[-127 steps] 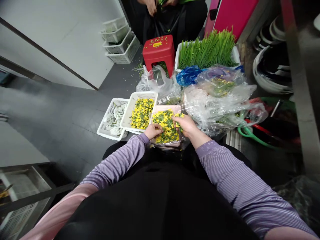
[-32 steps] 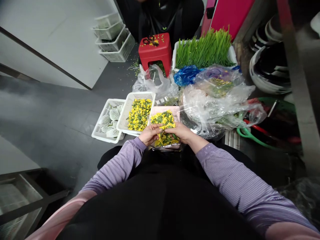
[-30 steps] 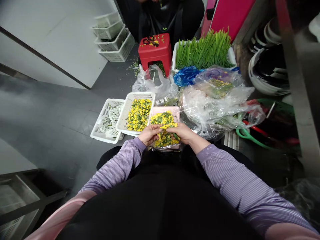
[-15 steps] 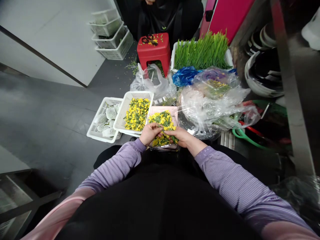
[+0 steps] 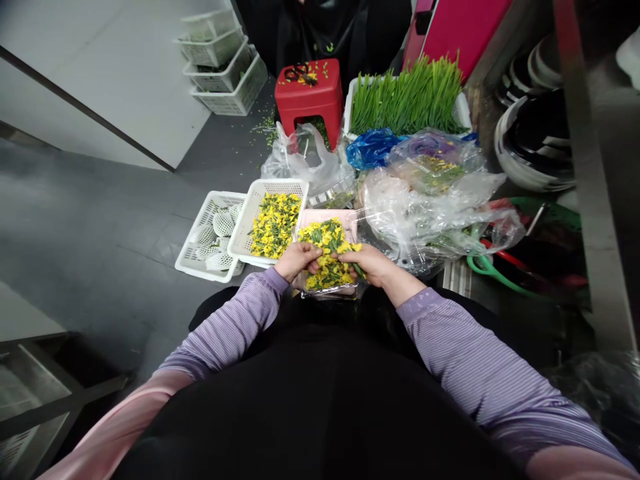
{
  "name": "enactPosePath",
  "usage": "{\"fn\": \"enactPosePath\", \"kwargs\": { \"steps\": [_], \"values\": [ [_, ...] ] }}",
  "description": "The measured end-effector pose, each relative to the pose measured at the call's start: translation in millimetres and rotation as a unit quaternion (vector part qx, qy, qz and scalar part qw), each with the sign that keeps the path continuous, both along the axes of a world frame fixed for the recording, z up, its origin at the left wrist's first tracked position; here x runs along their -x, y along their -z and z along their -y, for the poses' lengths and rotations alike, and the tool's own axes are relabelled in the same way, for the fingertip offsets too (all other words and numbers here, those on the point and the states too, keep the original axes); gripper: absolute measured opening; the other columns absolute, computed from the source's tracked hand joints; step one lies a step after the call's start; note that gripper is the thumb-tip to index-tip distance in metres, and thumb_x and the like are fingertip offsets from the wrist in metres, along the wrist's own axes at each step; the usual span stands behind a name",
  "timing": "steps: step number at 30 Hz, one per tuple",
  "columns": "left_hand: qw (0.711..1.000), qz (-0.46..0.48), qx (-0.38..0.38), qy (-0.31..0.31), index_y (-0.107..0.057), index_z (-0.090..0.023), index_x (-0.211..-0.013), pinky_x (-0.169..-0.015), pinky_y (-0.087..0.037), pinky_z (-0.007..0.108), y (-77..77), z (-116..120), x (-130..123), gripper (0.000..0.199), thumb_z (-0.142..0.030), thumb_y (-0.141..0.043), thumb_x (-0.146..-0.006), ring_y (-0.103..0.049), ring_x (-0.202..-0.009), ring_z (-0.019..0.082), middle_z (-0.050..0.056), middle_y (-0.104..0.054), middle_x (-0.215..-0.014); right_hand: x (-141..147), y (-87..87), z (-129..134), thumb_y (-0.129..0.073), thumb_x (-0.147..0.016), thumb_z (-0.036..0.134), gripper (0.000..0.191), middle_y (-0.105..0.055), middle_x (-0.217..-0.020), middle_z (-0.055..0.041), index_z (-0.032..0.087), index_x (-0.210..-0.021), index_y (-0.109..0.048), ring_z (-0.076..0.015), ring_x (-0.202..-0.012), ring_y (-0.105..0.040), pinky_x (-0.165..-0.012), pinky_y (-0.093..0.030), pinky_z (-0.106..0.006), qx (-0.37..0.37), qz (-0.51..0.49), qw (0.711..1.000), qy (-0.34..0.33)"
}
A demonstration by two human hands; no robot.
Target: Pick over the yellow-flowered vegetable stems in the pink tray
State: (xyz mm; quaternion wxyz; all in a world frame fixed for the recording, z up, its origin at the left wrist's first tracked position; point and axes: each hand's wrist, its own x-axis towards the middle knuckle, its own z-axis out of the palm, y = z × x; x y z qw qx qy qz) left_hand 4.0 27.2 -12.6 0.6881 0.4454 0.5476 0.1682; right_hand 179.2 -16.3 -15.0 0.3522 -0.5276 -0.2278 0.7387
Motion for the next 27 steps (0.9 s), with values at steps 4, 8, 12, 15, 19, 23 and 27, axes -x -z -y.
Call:
{"fn": "enactPosePath", "kwargs": {
  "steps": [4, 8, 12, 15, 19, 23, 27],
  "values": [
    [0.998, -0.025, -0.030, -0.042, -0.051, -0.012, -0.061, -0.041, -0.042, 0.020, 5.7, 1, -2, 0.023, -0.029, -0.063, -0.070, -0.049, -0.037, 0.008, -0.002, -0.051, -0.042, 6, 6.5, 0, -0.070, -0.051, 0.019, 0.022, -0.055, -0.054, 0.0009, 0.012, -0.068, -0.056, -0.0074, -0.042, -0.044, -0.036, -0.030, -0.019, 0.014, 0.011, 0.998, 0.063],
    [0.994, 0.031, -0.030, -0.099, -0.056, -0.010, -0.064, -0.039, -0.040, 0.018, 8.7, 15, -11, 0.026, -0.035, -0.059, -0.072, -0.045, -0.036, 0.005, -0.003, -0.049, -0.042, 20, 12.5, 7, -0.071, -0.052, 0.025, 0.029, -0.056, -0.057, 0.0024, 0.014, -0.076, -0.057, -0.0077, -0.044, -0.044, -0.037, -0.030, -0.019, -0.053, 0.026, 0.998, 0.029],
    [0.992, 0.061, -0.013, -0.107, -0.056, -0.009, -0.066, -0.040, -0.041, 0.017, 7.4, 22, -16, 0.019, -0.026, -0.061, -0.071, -0.045, -0.037, 0.004, -0.004, -0.050, -0.045, 27, 13.0, 9, -0.070, -0.053, 0.026, 0.030, -0.055, -0.056, 0.0033, 0.015, -0.077, -0.057, -0.0078, -0.045, -0.044, -0.037, -0.031, -0.019, -0.079, 0.044, 0.995, 0.028],
    [0.993, 0.051, -0.014, -0.105, -0.056, -0.008, -0.071, -0.044, -0.045, 0.018, 2.5, 18, -13, 0.015, -0.021, -0.063, -0.069, -0.050, -0.043, 0.005, -0.001, -0.056, -0.053, 22, 12.8, 6, -0.069, -0.054, 0.024, 0.026, -0.057, -0.059, 0.0023, 0.015, -0.075, -0.057, -0.0082, -0.046, -0.046, -0.037, -0.031, -0.019, -0.079, 0.058, 0.994, 0.046],
    [0.999, 0.009, -0.027, -0.031, -0.055, -0.008, -0.068, -0.044, -0.045, 0.020, -4.2, 13, -8, 0.012, -0.018, -0.060, -0.072, -0.051, -0.041, 0.006, -0.001, -0.055, -0.050, 16, 13.6, 3, -0.069, -0.053, 0.022, 0.024, -0.059, -0.062, 0.0006, 0.014, -0.073, -0.059, -0.0086, -0.046, -0.046, -0.036, -0.029, -0.019, -0.071, 0.061, 0.995, 0.022],
    [0.996, -0.028, -0.055, 0.071, -0.054, -0.009, -0.070, -0.046, -0.044, 0.022, -3.4, 9, -4, 0.012, -0.017, -0.049, -0.079, -0.050, -0.041, 0.008, -0.001, -0.052, -0.048, 13, 11.3, 4, -0.069, -0.053, 0.020, 0.022, -0.059, -0.061, -0.0007, 0.013, -0.072, -0.061, -0.0087, -0.045, -0.045, -0.035, -0.029, -0.019, -0.067, 0.054, 0.996, 0.001],
    [0.950, -0.206, -0.177, 0.152, -0.060, -0.011, -0.078, -0.064, -0.047, 0.028, 6.8, 1, 7, 0.012, -0.012, -0.049, -0.076, -0.058, -0.066, 0.013, 0.007, -0.060, -0.073, 3, 1.1, -3, -0.066, -0.055, 0.014, 0.018, -0.058, -0.059, -0.0011, 0.011, -0.073, -0.061, -0.0080, -0.044, -0.045, -0.035, -0.030, -0.019, -0.030, 0.018, 0.998, 0.055]
  ]
}}
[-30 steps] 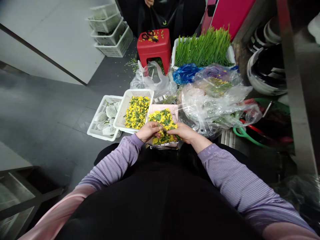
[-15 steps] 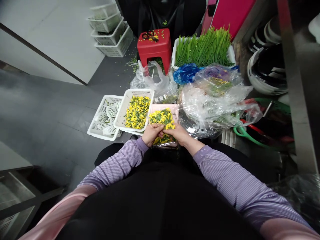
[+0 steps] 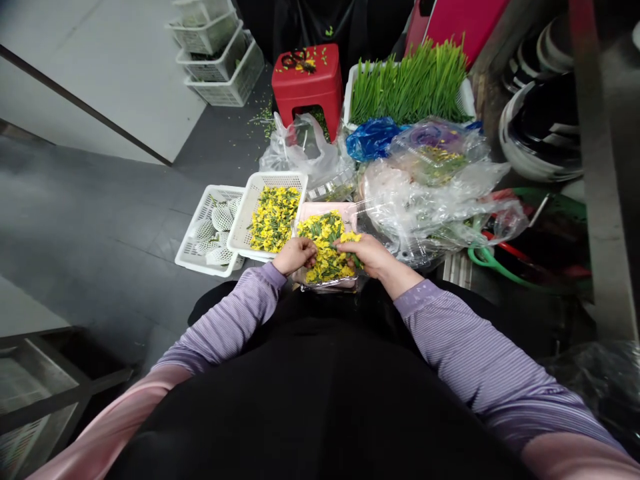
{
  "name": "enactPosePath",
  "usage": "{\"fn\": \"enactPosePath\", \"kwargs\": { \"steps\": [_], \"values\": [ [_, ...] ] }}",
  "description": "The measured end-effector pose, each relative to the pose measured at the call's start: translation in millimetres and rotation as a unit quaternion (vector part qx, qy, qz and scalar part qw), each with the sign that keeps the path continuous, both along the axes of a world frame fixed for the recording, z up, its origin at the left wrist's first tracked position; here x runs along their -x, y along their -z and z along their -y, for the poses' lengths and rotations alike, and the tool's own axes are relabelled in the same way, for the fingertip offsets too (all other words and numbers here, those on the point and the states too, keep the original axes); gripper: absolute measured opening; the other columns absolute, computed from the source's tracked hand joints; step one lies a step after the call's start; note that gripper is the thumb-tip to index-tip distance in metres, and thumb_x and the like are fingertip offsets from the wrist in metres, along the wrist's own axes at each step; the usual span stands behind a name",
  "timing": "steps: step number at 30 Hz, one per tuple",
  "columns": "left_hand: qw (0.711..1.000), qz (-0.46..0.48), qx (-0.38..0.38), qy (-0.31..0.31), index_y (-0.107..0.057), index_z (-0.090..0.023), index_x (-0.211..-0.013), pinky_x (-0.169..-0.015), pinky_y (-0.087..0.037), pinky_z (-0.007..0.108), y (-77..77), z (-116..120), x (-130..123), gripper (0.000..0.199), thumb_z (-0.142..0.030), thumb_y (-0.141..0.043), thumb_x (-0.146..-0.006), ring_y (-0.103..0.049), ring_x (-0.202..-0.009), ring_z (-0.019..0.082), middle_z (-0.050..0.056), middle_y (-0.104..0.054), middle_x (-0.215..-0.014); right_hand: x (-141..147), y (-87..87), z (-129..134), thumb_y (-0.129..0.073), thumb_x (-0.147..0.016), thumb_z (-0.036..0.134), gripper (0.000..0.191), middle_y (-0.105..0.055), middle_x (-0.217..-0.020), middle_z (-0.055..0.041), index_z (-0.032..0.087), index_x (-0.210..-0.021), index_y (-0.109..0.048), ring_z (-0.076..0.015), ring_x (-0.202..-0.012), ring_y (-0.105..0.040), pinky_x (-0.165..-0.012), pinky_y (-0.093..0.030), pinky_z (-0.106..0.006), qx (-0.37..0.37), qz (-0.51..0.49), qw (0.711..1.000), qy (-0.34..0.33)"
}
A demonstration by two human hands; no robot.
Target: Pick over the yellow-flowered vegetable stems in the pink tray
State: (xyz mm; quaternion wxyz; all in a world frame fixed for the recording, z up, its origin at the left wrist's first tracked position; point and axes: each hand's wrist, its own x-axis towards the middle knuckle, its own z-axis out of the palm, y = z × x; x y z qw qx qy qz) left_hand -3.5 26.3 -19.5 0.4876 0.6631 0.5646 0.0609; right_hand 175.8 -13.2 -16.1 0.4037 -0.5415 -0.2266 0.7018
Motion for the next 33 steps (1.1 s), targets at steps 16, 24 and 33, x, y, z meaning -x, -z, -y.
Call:
{"fn": "enactPosePath", "kwargs": {
  "steps": [16, 24, 33],
  "values": [
    [0.932, -0.291, -0.160, 0.146, -0.058, -0.013, -0.092, -0.070, -0.042, 0.031, 43.4, 26, -68, 0.027, -0.031, -0.042, -0.080, -0.059, -0.080, 0.022, 0.013, -0.061, -0.086, -16, -21.0, -10, -0.065, -0.066, 0.014, 0.012, -0.053, -0.055, 0.0010, 0.012, -0.066, -0.053, -0.0051, -0.039, -0.042, -0.032, -0.031, -0.017, 0.021, -0.108, 0.984, 0.143],
    [0.913, -0.295, -0.202, 0.196, -0.053, -0.012, -0.098, -0.070, -0.044, 0.030, 40.5, 30, -74, 0.031, -0.034, -0.039, -0.082, -0.059, -0.081, 0.021, 0.012, -0.060, -0.091, -13, -18.1, -7, -0.062, -0.070, 0.017, 0.012, -0.051, -0.050, 0.0016, 0.012, -0.064, -0.053, -0.0058, -0.037, -0.042, -0.031, -0.031, -0.017, 0.003, -0.073, 0.992, 0.106],
    [0.930, -0.259, -0.173, 0.193, -0.053, -0.013, -0.096, -0.073, -0.045, 0.036, 35.0, 31, -84, 0.023, -0.022, -0.042, -0.079, -0.058, -0.088, 0.023, 0.014, -0.059, -0.093, -16, -25.6, -6, -0.055, -0.071, 0.011, 0.007, -0.058, -0.058, -0.0017, 0.009, -0.077, -0.059, -0.0071, -0.042, -0.049, -0.034, -0.035, -0.017, 0.044, -0.089, 0.993, 0.063]
  ]
}}
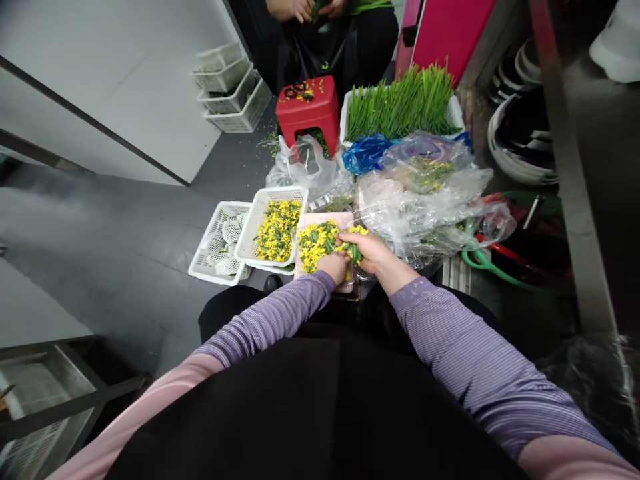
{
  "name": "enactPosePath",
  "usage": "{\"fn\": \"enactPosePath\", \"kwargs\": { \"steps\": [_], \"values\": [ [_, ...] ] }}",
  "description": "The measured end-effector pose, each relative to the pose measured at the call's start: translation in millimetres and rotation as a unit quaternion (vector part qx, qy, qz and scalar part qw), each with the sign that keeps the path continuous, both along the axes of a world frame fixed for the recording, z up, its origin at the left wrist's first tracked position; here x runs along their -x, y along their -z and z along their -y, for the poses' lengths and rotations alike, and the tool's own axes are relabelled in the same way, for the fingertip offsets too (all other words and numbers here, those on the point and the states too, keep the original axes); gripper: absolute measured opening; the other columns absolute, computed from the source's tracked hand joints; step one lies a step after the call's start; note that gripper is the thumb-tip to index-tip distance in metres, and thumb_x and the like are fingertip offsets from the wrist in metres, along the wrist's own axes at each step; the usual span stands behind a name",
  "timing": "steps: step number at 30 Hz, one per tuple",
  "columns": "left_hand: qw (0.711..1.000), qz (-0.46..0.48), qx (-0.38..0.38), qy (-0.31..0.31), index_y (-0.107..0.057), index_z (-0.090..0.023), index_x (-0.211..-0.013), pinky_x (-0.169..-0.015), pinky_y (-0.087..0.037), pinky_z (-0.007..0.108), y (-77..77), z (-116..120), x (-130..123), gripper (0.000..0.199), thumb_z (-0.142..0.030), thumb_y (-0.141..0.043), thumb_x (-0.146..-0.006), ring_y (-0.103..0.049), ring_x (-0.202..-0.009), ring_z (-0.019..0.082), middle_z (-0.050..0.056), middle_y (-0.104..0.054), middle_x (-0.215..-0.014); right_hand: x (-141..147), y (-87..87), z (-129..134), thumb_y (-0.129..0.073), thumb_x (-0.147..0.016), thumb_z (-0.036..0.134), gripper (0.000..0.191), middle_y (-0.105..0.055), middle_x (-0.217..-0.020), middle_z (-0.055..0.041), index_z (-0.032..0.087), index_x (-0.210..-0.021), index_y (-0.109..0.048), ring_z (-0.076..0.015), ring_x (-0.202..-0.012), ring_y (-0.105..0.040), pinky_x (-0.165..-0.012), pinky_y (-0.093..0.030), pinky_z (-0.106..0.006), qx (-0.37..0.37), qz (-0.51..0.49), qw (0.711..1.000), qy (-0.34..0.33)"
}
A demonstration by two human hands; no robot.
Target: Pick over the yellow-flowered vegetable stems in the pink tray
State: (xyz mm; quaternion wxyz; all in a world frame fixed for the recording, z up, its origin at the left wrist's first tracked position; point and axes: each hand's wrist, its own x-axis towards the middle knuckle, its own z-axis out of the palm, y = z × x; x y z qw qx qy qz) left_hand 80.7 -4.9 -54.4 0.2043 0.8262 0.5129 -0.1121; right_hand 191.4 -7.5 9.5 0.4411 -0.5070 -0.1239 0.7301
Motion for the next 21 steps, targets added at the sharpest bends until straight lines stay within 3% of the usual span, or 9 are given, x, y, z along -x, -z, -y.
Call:
{"fn": "enactPosePath", "kwargs": {
  "steps": [3, 5, 8, 10, 13, 16, 21],
  "values": [
    [0.994, 0.072, 0.013, -0.082, -0.055, -0.014, -0.090, -0.070, -0.046, 0.033, -8.1, -5, 18, 0.020, -0.023, -0.051, -0.073, -0.060, -0.078, 0.021, 0.010, -0.062, -0.081, -2, 4.1, 0, -0.057, -0.069, 0.013, 0.008, -0.058, -0.059, -0.0017, 0.010, -0.076, -0.060, -0.0063, -0.042, -0.047, -0.034, -0.033, -0.017, -0.016, 0.000, 1.000, -0.012],
    [0.969, 0.181, 0.051, -0.159, -0.055, -0.014, -0.086, -0.063, -0.047, 0.027, -17.0, -10, 36, 0.016, -0.021, -0.052, -0.072, -0.060, -0.066, 0.016, 0.005, -0.061, -0.071, -1, 7.9, 1, -0.059, -0.067, 0.013, 0.009, -0.056, -0.057, -0.0007, 0.010, -0.075, -0.060, -0.0058, -0.040, -0.044, -0.033, -0.030, -0.017, -0.027, 0.031, 0.999, -0.026],
    [0.880, 0.356, 0.152, -0.277, -0.054, -0.013, -0.082, -0.047, -0.044, 0.022, -33.7, -12, 56, 0.011, -0.021, -0.050, -0.075, -0.054, -0.046, 0.010, -0.001, -0.056, -0.058, 6, 15.6, 5, -0.064, -0.063, 0.018, 0.015, -0.055, -0.057, 0.0002, 0.011, -0.076, -0.061, -0.0055, -0.040, -0.042, -0.032, -0.029, -0.017, -0.067, 0.125, 0.988, -0.063],
    [0.825, 0.432, 0.179, -0.319, -0.053, -0.012, -0.077, -0.040, -0.041, 0.020, -43.6, -11, 60, 0.009, -0.020, -0.054, -0.072, -0.049, -0.039, 0.008, -0.003, -0.053, -0.051, 12, 21.9, 8, -0.066, -0.061, 0.023, 0.021, -0.055, -0.058, 0.0006, 0.011, -0.078, -0.062, -0.0058, -0.041, -0.042, -0.034, -0.031, -0.018, -0.114, 0.181, 0.971, -0.109],
    [0.791, 0.483, 0.188, -0.324, -0.052, -0.012, -0.071, -0.039, -0.041, 0.019, -53.4, -8, 57, 0.009, -0.017, -0.059, -0.069, -0.048, -0.038, 0.007, -0.004, -0.052, -0.048, 16, 30.3, 10, -0.066, -0.062, 0.030, 0.027, -0.055, -0.058, 0.0009, 0.012, -0.082, -0.062, -0.0076, -0.044, -0.044, -0.038, -0.036, -0.020, -0.162, 0.236, 0.940, -0.184],
    [0.802, 0.464, 0.219, -0.307, -0.055, -0.011, -0.072, -0.044, -0.044, 0.020, -59.7, -7, 54, 0.008, -0.018, -0.058, -0.071, -0.052, -0.041, 0.008, -0.002, -0.055, -0.048, 13, 32.1, 8, -0.066, -0.063, 0.033, 0.031, -0.061, -0.066, -0.0014, 0.014, -0.086, -0.062, -0.0108, -0.053, -0.051, -0.049, -0.042, -0.023, -0.211, 0.328, 0.894, -0.222],
    [0.881, 0.375, 0.192, -0.213, -0.060, -0.010, -0.070, -0.045, -0.043, 0.017, -72.0, -13, 61, 0.006, -0.016, -0.057, -0.071, -0.049, -0.038, 0.005, -0.004, -0.053, -0.043, 5, 20.3, 4, -0.065, -0.064, 0.031, 0.029, -0.065, -0.085, -0.0067, 0.015, -0.089, -0.064, -0.0190, -0.077, -0.057, -0.070, -0.043, -0.029, -0.287, 0.513, 0.757, -0.285]
  ]
}}
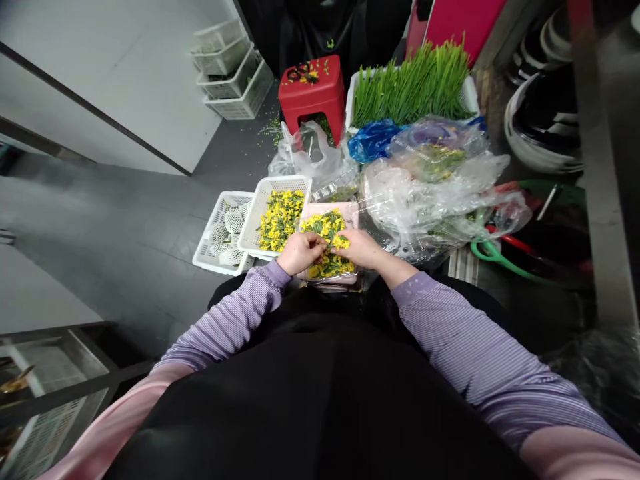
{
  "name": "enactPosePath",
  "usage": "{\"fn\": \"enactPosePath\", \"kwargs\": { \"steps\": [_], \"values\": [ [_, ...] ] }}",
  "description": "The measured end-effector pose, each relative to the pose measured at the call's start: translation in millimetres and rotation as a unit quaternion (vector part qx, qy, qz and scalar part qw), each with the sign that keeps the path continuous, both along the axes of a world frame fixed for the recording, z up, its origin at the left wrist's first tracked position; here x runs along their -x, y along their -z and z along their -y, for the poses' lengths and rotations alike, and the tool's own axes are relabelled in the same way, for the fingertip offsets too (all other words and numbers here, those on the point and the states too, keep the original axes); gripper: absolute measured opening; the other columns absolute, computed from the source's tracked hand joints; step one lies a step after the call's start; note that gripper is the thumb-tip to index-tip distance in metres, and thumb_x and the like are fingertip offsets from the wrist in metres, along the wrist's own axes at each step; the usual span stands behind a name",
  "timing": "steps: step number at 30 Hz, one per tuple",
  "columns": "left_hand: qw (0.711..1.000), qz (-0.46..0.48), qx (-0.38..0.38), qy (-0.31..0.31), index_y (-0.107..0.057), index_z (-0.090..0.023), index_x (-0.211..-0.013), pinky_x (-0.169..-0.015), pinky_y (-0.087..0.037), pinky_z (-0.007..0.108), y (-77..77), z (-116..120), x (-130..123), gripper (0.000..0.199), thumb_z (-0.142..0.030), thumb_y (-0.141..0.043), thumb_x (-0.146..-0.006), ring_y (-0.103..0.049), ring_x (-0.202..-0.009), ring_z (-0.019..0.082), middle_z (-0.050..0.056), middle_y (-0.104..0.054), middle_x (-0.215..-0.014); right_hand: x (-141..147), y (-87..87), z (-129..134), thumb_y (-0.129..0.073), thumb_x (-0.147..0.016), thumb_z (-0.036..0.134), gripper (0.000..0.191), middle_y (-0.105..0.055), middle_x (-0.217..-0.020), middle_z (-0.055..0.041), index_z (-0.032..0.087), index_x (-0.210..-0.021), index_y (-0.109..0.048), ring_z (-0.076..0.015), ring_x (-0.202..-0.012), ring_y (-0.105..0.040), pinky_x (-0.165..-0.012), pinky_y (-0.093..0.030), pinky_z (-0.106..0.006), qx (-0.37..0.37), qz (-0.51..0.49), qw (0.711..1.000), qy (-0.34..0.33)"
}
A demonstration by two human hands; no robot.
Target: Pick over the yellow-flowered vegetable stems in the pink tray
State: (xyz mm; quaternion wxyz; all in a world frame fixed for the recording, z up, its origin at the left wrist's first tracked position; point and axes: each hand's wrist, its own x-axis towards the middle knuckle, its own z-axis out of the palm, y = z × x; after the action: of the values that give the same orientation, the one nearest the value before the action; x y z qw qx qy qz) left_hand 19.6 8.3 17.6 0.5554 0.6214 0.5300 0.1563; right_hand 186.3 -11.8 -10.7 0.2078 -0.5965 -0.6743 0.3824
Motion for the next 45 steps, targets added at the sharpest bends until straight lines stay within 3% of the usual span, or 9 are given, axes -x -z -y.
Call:
{"fn": "enactPosePath", "kwargs": {
  "steps": [10, 13, 17, 22, 25, 28, 35, 40, 45],
  "values": [
    [0.966, 0.169, 0.195, 0.029, -0.059, -0.005, -0.077, -0.044, -0.048, 0.023, 8.6, -5, 14, 0.025, -0.024, -0.068, -0.062, -0.056, -0.046, 0.010, 0.006, -0.063, -0.064, -5, -17.0, 5, -0.066, -0.064, 0.033, 0.025, -0.064, -0.078, -0.0034, 0.016, -0.082, -0.064, -0.0156, -0.071, -0.056, -0.066, -0.041, -0.024, 0.027, -0.054, 0.995, -0.077],
    [0.978, 0.140, 0.145, 0.060, -0.058, -0.007, -0.084, -0.047, -0.047, 0.024, 17.9, -6, 17, 0.026, -0.027, -0.062, -0.068, -0.056, -0.047, 0.010, 0.007, -0.062, -0.067, -1, -13.1, 7, -0.070, -0.057, 0.028, 0.020, -0.062, -0.067, -0.0013, 0.017, -0.073, -0.063, -0.0131, -0.061, -0.053, -0.058, -0.041, -0.023, 0.093, -0.136, 0.986, -0.035],
    [0.995, -0.051, -0.066, 0.058, -0.059, -0.011, -0.089, -0.067, -0.048, 0.031, 30.2, -10, 22, 0.017, -0.015, -0.049, -0.076, -0.057, -0.065, 0.012, 0.007, -0.060, -0.079, 1, -7.6, 8, -0.069, -0.059, 0.026, 0.017, -0.053, -0.051, 0.0020, 0.016, -0.067, -0.058, -0.0074, -0.040, -0.041, -0.038, -0.033, -0.021, 0.211, -0.298, 0.929, 0.067],
    [0.885, -0.270, -0.312, 0.217, -0.060, -0.016, -0.094, -0.085, -0.035, 0.038, 52.0, 10, 14, 0.024, -0.012, -0.047, -0.074, -0.045, -0.100, 0.023, 0.011, -0.053, -0.100, -1, -10.6, 2, -0.066, -0.061, 0.017, 0.014, -0.052, -0.051, 0.0017, 0.015, -0.066, -0.053, -0.0058, -0.039, -0.040, -0.032, -0.029, -0.018, 0.201, -0.397, 0.865, 0.230],
    [0.808, -0.344, -0.348, 0.327, -0.058, -0.016, -0.097, -0.080, -0.035, 0.038, 68.2, 25, -2, 0.025, -0.018, -0.039, -0.082, -0.044, -0.096, 0.023, 0.011, -0.052, -0.094, 0, -14.2, 1, -0.065, -0.061, 0.014, 0.013, -0.051, -0.052, 0.0020, 0.014, -0.070, -0.054, -0.0052, -0.038, -0.039, -0.032, -0.028, -0.018, 0.200, -0.401, 0.862, 0.236],
    [0.782, -0.371, -0.360, 0.349, -0.055, -0.017, -0.103, -0.080, -0.034, 0.038, 79.0, 26, -10, 0.028, -0.018, -0.036, -0.084, -0.044, -0.097, 0.023, 0.011, -0.050, -0.099, 1, -15.3, 3, -0.063, -0.062, 0.013, 0.012, -0.052, -0.052, 0.0021, 0.014, -0.070, -0.054, -0.0048, -0.038, -0.038, -0.032, -0.028, -0.017, 0.208, -0.407, 0.862, 0.219],
    [0.872, -0.287, -0.279, 0.281, -0.059, -0.018, -0.097, -0.082, -0.036, 0.031, 81.4, 2, 10, 0.027, -0.021, -0.057, -0.070, -0.046, -0.095, 0.020, 0.007, -0.055, -0.097, -1, -11.0, 0, -0.065, -0.061, 0.015, 0.013, -0.051, -0.050, 0.0020, 0.015, -0.068, -0.054, -0.0061, -0.039, -0.039, -0.033, -0.029, -0.018, 0.203, -0.420, 0.851, 0.242],
    [0.978, -0.148, -0.119, 0.082, -0.057, -0.013, -0.082, -0.066, -0.042, 0.024, 79.2, -20, 25, 0.017, -0.023, -0.060, -0.069, -0.052, -0.065, 0.011, -0.001, -0.055, -0.067, 1, -3.7, -1, -0.068, -0.057, 0.015, 0.017, -0.052, -0.050, 0.0024, 0.015, -0.067, -0.054, -0.0062, -0.038, -0.039, -0.032, -0.028, -0.018, 0.218, -0.433, 0.838, 0.249],
    [0.992, 0.056, 0.075, -0.079, -0.049, -0.011, -0.074, -0.059, -0.046, 0.022, 61.1, -32, 32, 0.008, -0.015, -0.055, -0.072, -0.055, -0.055, 0.007, -0.004, -0.052, -0.056, 7, 3.0, -1, -0.068, -0.056, 0.017, 0.017, -0.055, -0.054, 0.0012, 0.014, -0.070, -0.058, -0.0058, -0.039, -0.039, -0.033, -0.028, -0.018, 0.233, -0.414, 0.844, 0.248]
  ]
}}
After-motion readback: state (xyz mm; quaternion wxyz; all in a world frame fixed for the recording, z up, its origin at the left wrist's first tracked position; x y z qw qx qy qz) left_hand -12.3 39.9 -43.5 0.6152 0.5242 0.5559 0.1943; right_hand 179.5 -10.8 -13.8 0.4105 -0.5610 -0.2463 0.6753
